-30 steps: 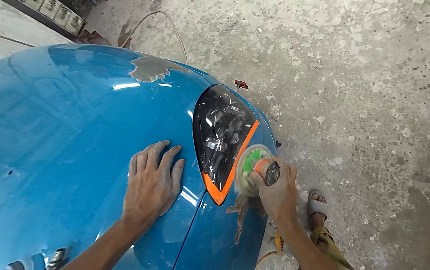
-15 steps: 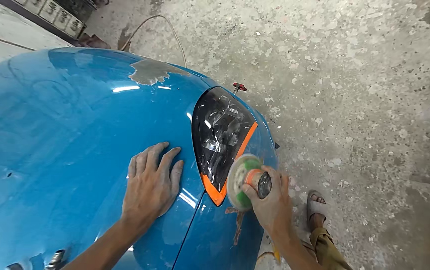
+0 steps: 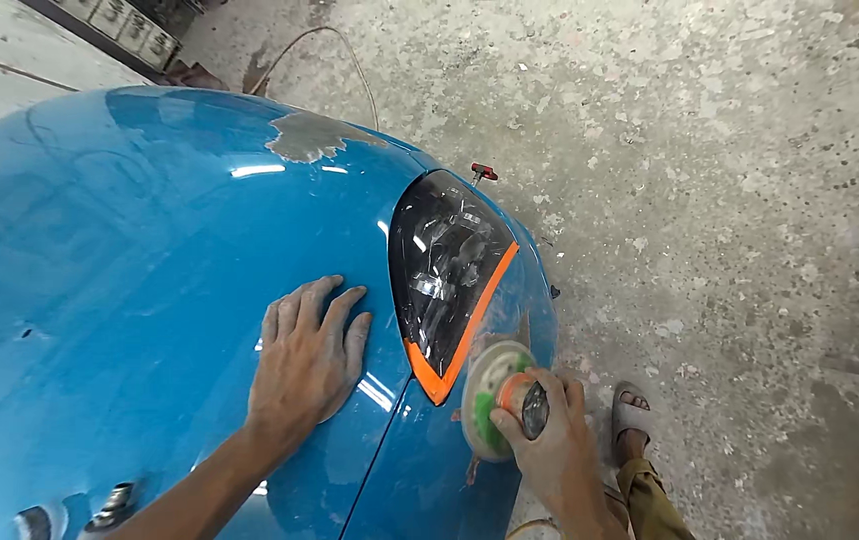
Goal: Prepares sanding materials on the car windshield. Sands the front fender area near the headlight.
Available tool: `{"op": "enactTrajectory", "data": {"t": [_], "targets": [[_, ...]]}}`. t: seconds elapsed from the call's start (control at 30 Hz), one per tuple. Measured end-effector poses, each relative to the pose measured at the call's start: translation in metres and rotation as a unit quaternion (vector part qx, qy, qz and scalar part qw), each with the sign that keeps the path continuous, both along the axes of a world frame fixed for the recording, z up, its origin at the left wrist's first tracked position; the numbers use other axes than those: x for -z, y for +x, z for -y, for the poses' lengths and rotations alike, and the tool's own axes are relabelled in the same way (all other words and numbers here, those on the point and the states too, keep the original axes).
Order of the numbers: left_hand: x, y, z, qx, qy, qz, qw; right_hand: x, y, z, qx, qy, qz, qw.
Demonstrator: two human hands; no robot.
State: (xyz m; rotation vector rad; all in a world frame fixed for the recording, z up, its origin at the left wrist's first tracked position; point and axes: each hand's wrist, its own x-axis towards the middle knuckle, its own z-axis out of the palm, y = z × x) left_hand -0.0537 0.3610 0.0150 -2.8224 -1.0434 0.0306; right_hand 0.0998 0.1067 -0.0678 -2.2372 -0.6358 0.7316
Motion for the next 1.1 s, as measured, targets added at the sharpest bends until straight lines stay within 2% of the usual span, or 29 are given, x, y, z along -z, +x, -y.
{"op": "enactTrajectory", "data": {"t": [0.57, 1.1], "targets": [[0.001, -0.002, 0.001, -0.007, -0.005, -0.006, 1.000, -0.018, -0.002, 0.012, -0.091, 0.005, -0.021, 0.996], [-0.005, 0.004, 0.002, -0.011, -0.010, -0.024, 1.000, -0.007, -0.002, 0.023, -0.099, -0.008, -0.003, 0.995]]}}
